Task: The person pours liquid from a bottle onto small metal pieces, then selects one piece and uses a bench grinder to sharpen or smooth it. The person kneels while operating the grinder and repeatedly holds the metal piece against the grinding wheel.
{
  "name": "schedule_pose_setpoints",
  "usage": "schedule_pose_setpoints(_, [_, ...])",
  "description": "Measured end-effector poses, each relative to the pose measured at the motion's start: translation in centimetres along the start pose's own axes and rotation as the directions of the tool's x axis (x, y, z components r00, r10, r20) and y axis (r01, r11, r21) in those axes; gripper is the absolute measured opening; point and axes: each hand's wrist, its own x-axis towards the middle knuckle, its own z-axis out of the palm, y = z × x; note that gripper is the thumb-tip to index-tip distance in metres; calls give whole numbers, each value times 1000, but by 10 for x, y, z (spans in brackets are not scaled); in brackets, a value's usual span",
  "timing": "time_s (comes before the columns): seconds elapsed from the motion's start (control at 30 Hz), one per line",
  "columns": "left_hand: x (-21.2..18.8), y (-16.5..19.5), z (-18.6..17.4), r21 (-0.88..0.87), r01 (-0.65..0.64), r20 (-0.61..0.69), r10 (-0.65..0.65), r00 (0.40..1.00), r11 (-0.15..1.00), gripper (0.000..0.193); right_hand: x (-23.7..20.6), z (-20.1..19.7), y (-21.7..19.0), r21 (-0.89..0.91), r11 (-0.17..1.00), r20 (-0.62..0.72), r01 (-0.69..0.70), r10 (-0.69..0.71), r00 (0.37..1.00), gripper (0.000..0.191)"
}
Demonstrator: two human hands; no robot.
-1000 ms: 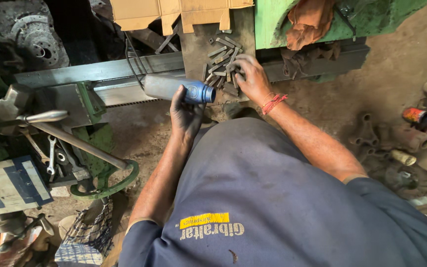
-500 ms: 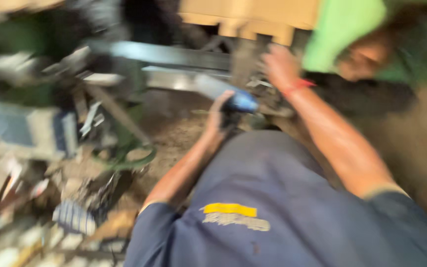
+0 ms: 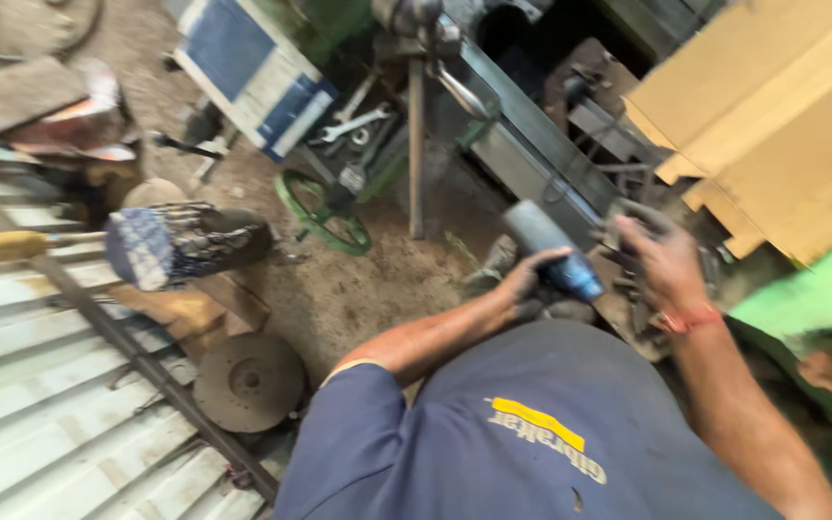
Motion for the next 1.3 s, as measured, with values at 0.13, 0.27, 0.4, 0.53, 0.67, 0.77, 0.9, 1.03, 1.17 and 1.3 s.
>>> schedule_pose_setpoints(0.13, [2, 2, -31, -58, 2, -45, -4, 999, 998, 52, 7, 58, -26, 216, 971, 205, -99, 54, 977, 40])
schedule_pose_setpoints(0.27, [-1, 7, -45, -110, -65, -89, 55, 995, 992, 48, 8, 82, -32, 478, 855, 299, -203, 60, 952, 40])
schedule_pose_setpoints(0.4, [-5, 17, -47, -114, -67, -78, 58, 995, 991, 42, 4, 87, -36, 502, 802, 341, -323, 160, 926, 39])
schedule_pose_setpoints(0.53, [5, 24, -55, -150, -34, -92, 21, 996, 988, 37, 3, 87, -36, 546, 739, 365, -394, 213, 906, 35])
schedule_pose_setpoints(0.67, [22, 25, -69, -146, 0, -81, -12, 997, 989, 32, 4, 82, -35, 555, 727, 381, -404, 210, 900, 35])
schedule_pose_setpoints(0.77, [34, 25, -73, -216, 43, -43, -54, 998, 976, 26, 4, 79, -37, 558, 735, 380, -385, 186, 906, 37])
schedule_pose_setpoints(0.9, [39, 27, -71, -152, 39, -63, -49, 997, 988, 23, 4, 80, -42, 566, 743, 386, -358, 145, 911, 36])
schedule_pose_setpoints(1.03, [38, 30, -70, -130, 54, -62, -63, 996, 990, 24, 4, 81, -44, 553, 762, 373, -337, 136, 918, 37])
schedule_pose_setpoints(1.17, [36, 33, -70, -131, 72, -100, -85, 991, 989, 27, 6, 82, -42, 540, 779, 355, -319, 133, 925, 39])
schedule_pose_setpoints(1.3, [34, 35, -71, -123, 71, -110, -85, 990, 990, 31, 9, 83, -40, 554, 766, 340, -327, 151, 928, 40])
